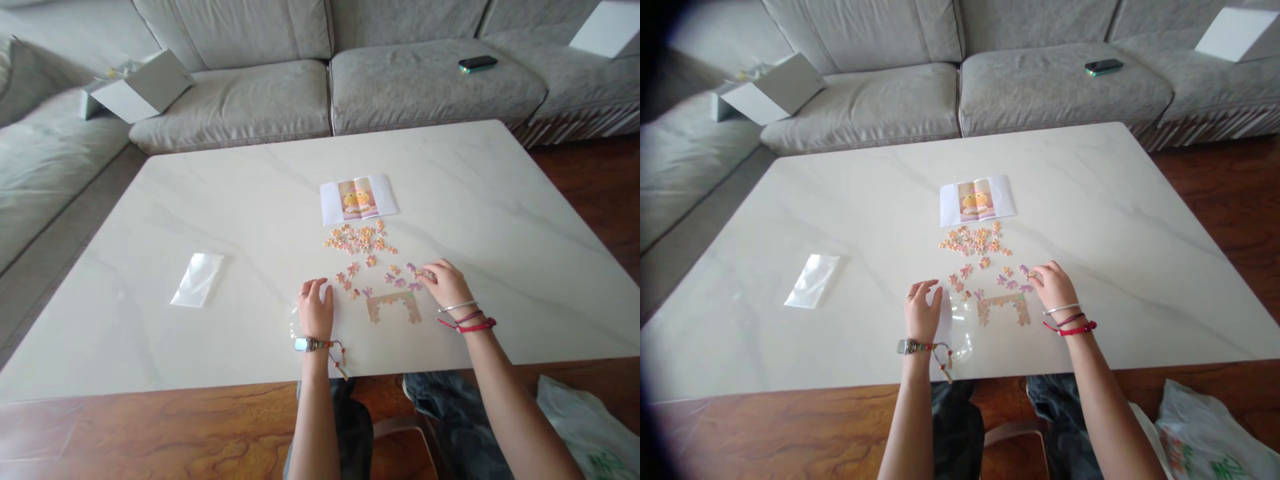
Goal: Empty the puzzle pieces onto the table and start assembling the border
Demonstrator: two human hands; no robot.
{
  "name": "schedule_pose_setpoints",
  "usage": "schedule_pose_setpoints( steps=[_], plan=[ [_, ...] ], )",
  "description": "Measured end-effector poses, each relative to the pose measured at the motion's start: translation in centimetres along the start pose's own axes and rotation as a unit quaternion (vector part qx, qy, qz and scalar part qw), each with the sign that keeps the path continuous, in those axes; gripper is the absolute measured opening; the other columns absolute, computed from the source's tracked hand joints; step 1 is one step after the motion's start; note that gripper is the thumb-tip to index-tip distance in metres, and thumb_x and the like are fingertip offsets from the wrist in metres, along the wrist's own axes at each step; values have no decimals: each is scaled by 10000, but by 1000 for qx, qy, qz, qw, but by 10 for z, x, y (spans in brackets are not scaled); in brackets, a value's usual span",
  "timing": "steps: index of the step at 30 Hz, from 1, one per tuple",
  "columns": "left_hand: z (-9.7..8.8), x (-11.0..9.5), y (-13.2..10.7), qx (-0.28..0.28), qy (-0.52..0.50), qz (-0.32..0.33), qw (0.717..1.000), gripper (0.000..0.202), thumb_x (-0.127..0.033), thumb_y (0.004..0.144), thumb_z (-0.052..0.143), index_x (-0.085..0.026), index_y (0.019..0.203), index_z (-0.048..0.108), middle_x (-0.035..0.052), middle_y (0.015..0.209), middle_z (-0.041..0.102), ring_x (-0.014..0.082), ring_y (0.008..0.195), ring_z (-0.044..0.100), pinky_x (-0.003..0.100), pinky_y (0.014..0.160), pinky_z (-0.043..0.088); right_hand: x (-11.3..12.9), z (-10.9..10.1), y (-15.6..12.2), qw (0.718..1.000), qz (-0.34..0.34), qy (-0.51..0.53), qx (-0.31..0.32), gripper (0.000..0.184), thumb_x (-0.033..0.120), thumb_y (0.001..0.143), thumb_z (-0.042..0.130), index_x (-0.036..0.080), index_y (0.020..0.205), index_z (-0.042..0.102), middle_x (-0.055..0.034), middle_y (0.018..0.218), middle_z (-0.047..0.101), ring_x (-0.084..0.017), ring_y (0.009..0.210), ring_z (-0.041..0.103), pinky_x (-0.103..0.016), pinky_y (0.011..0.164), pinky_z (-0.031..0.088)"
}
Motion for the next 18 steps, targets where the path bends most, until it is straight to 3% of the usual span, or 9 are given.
schedule_pose_setpoints(
  steps=[7,11,14,18],
  plan=[
    [7,-9,-1,7,0,14,1000,202,-262,749,467,-198,901,583,58,902,547,173,796,550,332,738,446,-1,7,-2,999,43,11,-16,52,218,649,549,170,657,567,-53,694,566,-155,616,524,-298,637,434],
    [9,-12,-4,12,4,31,999,202,-260,747,470,-195,899,585,58,893,545,172,798,549,326,742,443,0,-2,-12,990,97,107,1,138,218,648,552,181,777,584,-8,625,594,-128,550,547,-258,569,437],
    [11,-15,-10,17,7,35,999,203,-256,750,465,-189,897,586,59,891,546,174,804,547,322,743,441,5,-4,-26,967,128,214,58,171,269,680,530,194,815,604,8,574,603,-113,491,551,-239,516,446],
    [12,-22,-21,22,2,48,999,205,-258,748,466,-185,899,584,58,899,545,172,809,544,316,740,439,6,-1,-49,901,199,370,106,195,338,659,562,159,735,574,-21,622,621,-135,520,592,-235,452,477]
  ],
)
Point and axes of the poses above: each hand's wrist, its own y-axis towards the middle knuckle, its own z-axis out of the palm, x = y × z, the point moved 7 cm from there along y, towards the middle knuckle
